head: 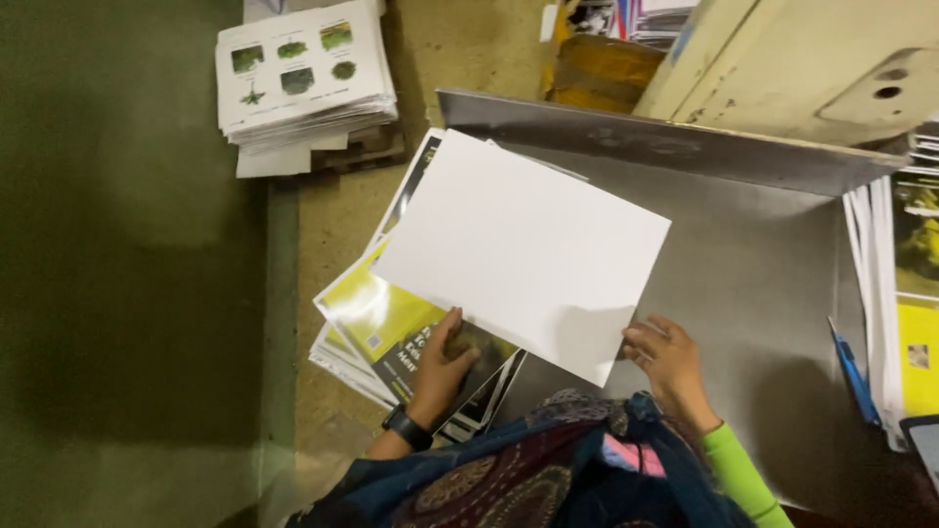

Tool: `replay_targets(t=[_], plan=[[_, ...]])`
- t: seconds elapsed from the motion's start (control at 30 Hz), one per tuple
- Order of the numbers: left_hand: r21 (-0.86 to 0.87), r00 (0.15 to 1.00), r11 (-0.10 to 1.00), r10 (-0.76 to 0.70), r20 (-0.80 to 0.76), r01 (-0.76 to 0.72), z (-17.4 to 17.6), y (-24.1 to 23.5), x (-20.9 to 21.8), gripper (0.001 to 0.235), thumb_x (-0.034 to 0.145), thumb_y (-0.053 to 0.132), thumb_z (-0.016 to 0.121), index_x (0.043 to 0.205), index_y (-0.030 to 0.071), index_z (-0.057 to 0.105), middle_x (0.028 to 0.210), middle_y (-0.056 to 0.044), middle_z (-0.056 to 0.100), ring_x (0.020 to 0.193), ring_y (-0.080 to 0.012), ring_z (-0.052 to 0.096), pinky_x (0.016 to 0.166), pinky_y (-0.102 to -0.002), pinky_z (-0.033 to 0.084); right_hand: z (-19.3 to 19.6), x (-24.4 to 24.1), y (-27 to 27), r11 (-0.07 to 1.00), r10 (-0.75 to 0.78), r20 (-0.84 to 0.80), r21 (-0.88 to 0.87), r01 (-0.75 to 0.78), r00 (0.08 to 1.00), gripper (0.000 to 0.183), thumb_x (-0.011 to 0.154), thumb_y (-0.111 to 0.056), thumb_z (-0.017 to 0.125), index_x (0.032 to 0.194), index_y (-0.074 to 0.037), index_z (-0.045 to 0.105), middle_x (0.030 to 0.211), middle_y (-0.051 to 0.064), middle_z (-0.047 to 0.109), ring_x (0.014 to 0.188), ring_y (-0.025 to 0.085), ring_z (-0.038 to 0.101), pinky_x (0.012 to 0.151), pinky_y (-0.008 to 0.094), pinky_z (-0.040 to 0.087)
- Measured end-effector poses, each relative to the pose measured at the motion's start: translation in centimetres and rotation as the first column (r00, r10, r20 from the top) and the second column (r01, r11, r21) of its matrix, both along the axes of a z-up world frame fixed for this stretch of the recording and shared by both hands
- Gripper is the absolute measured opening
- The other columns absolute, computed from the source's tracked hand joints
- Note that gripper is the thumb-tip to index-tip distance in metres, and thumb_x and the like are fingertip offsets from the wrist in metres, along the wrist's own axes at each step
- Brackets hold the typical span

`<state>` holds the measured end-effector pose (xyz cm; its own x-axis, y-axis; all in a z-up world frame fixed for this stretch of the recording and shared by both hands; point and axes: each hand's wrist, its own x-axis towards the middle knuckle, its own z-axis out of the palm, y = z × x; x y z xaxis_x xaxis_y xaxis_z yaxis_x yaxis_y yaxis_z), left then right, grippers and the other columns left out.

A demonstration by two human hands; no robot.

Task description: Trimming the white margins off printed book covers using a handheld precision knife at a cutting station.

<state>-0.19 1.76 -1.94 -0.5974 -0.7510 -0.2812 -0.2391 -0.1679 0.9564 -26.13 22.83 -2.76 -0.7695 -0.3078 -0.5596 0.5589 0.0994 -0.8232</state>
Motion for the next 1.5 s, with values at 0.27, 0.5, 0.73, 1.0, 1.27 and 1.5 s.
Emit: replay_targets(t=[0.27, 0.5, 0.73, 1.0, 1.27, 1.5], plan=[[-0.33, 0.96, 0.93, 0.225, 0.164, -0.162, 2.2, -9.6, 1.4, 0.055, 0.084, -0.003, 0.06, 0.137, 0.006, 0.051, 0.134, -0.019, 0.049, 0.126, -0.0338, 0.049, 0.104, -0.04, 0.045, 2.6, 0.6, -0.3, 0.997, 0.081, -0.04, 0.024, -0.08, 0.996, 0.065, 0.084, 0.01, 0.06, 0.14, 0.012, 0.029, 0.126, 0.03, 0.049, 0.109, 0.039, 0.057, 0.091, 0.058, 0.049], [-0.425, 0.877, 0.904, 0.174, 0.448, 0.038, -10.0, -21.1, 2.6, 0.038, 0.092, 0.001, 0.052, 0.129, 0.01, 0.059, 0.111, -0.007, 0.064, 0.112, -0.0234, 0.061, 0.094, -0.034, 0.05, 1.0, 0.0, 0.5, 0.992, 0.123, -0.02, 0.015, -0.123, 0.992, 0.063, 0.085, 0.007, 0.06, 0.141, 0.005, 0.032, 0.122, 0.021, 0.053, 0.109, 0.031, 0.059, 0.093, 0.049, 0.048], [-0.265, 0.88, 0.964, 0.113, 0.461, 0.015, -3.7, -20.9, 1.8, 0.026, 0.093, 0.037, 0.066, 0.11, 0.017, 0.072, 0.097, -0.003, 0.069, 0.091, -0.022, 0.067, 0.077, -0.036, 0.054, 0.8, 0.2, 0.7, 0.989, 0.132, -0.023, 0.075, -0.13, 0.991, 0.056, 0.084, 0.003, 0.063, 0.136, -0.001, 0.042, 0.112, 0.009, 0.058, 0.101, 0.019, 0.061, 0.09, 0.033, 0.049], [-0.123, 0.987, 0.989, -0.065, 0.146, 0.083, -0.7, -19.1, 0.8, 0.021, 0.077, 0.014, 0.08, 0.096, 0.008, 0.073, 0.086, -0.011, 0.066, 0.076, -0.0168, 0.063, 0.065, -0.03, 0.058, 1.1, 0.1, 1.6, 0.989, 0.088, -0.219, 0.137, -0.059, 0.972, 0.037, 0.082, -0.003, 0.074, 0.116, -0.003, 0.06, 0.097, 0.008, 0.059, 0.083, 0.019, 0.061, 0.067, 0.031, 0.054], [0.165, 0.938, 0.937, -0.329, 0.111, 0.309, 6.9, -13.3, -1.6, 0.047, 0.075, -0.003, 0.069, 0.118, 0.004, 0.052, 0.104, -0.007, 0.054, 0.094, -0.0192, 0.057, 0.084, -0.033, 0.049, 3.5, -3.2, 4.2, 0.991, -0.057, -0.406, 0.09, 0.102, 0.912, 0.017, 0.082, -0.001, 0.073, 0.094, -0.01, 0.066, 0.085, 0.001, 0.069, 0.077, 0.009, 0.063, 0.069, 0.021, 0.055], [0.323, 0.917, 0.943, -0.2, 0.344, 0.085, 11.5, -10.8, -4.8, 0.048, 0.09, 0.042, 0.055, 0.127, 0.01, 0.056, 0.12, -0.009, 0.064, 0.102, -0.0247, 0.061, 0.088, -0.037, 0.049, 4.5, -5.4, 6.6, 0.989, -0.077, -0.364, -0.148, 0.024, 0.928, 0.021, 0.079, 0.007, 0.074, 0.089, -0.009, 0.065, 0.082, 0.002, 0.068, 0.078, 0.01, 0.064, 0.08, 0.024, 0.058]])
